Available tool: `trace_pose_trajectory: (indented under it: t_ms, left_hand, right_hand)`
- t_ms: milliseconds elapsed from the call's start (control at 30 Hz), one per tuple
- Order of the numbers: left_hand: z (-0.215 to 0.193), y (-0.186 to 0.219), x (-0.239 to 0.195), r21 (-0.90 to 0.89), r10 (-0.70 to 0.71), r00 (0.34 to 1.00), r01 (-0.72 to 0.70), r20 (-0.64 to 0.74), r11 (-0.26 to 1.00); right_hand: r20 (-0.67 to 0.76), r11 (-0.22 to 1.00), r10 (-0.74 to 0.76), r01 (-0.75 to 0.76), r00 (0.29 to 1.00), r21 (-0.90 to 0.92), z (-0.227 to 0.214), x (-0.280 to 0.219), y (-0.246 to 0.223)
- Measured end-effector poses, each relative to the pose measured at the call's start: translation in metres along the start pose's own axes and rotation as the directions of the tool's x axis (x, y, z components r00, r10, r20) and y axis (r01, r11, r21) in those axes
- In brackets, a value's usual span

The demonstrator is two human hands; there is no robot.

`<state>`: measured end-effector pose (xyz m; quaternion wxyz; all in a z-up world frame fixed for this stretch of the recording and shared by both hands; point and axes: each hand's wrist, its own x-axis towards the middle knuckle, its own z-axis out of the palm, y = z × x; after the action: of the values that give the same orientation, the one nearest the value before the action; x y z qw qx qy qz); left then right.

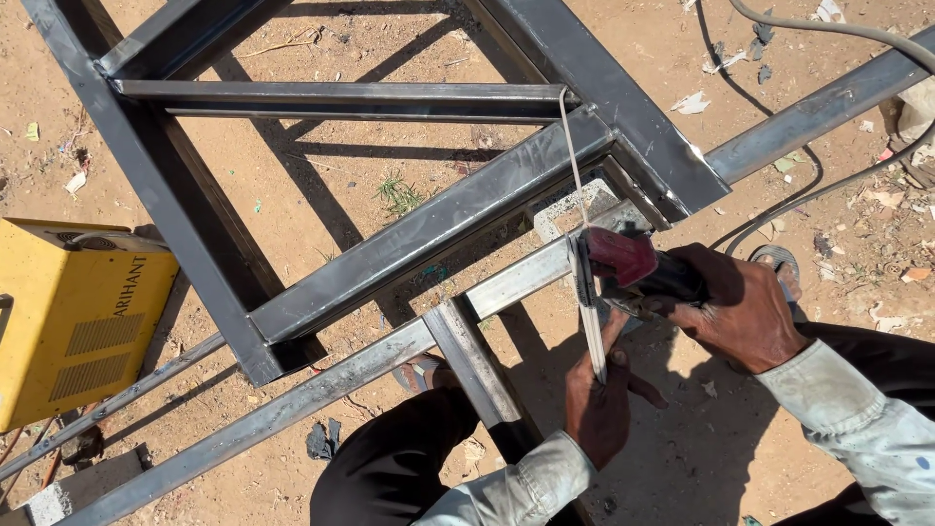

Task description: Welding metal structural components together on a fabrication floor.

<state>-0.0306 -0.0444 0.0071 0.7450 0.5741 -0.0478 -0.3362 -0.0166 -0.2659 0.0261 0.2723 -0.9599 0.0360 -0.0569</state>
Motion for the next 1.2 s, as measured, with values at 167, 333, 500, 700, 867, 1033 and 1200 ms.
trace_pose_trajectory:
  t_ms: [167,333,500,700,867,1033,1200]
  left_hand:
    - [0.002,0.001,-0.003,0.03,0.0,1.0,0.0,-0.007,1.0]
    - [-0.001,0.017,-0.007,0.081,0.159,0.986,-0.163,0.055,0.983]
    - [-0.001,0.017,-0.004,-0.071,0.276,0.959,-0.272,0.06,0.96]
    - [0.002,0.018,-0.006,-0.006,-0.022,0.997,0.021,-0.068,1.0]
    - [-0.002,0.021,-0.002,-0.031,-0.049,0.996,0.046,-0.078,0.998]
    - [-0.01,0.016,0.006,0.039,0.018,0.997,-0.015,-0.079,0.999]
    - [-0.011,0.016,0.008,0.051,0.123,0.992,-0.122,-0.031,0.991]
  right_hand:
    - [0.014,1.0,0.031,-0.031,0.999,-0.002,-0.003,0.001,0.001]
    - [0.014,0.942,0.192,-0.189,0.981,0.278,0.005,-0.008,0.007]
    - [-0.09,0.487,0.42,-0.141,0.903,0.862,-0.019,0.005,-0.022]
    - [-0.099,0.985,0.095,-0.079,0.991,0.154,0.015,-0.001,0.019]
    - [-0.072,0.996,-0.061,0.066,0.996,0.062,0.017,0.007,0.008]
    - [-0.004,0.996,-0.083,0.083,0.997,-0.011,0.006,0.015,-0.012]
    - [-0.014,0.991,0.128,-0.127,0.992,0.051,0.009,0.01,-0.009]
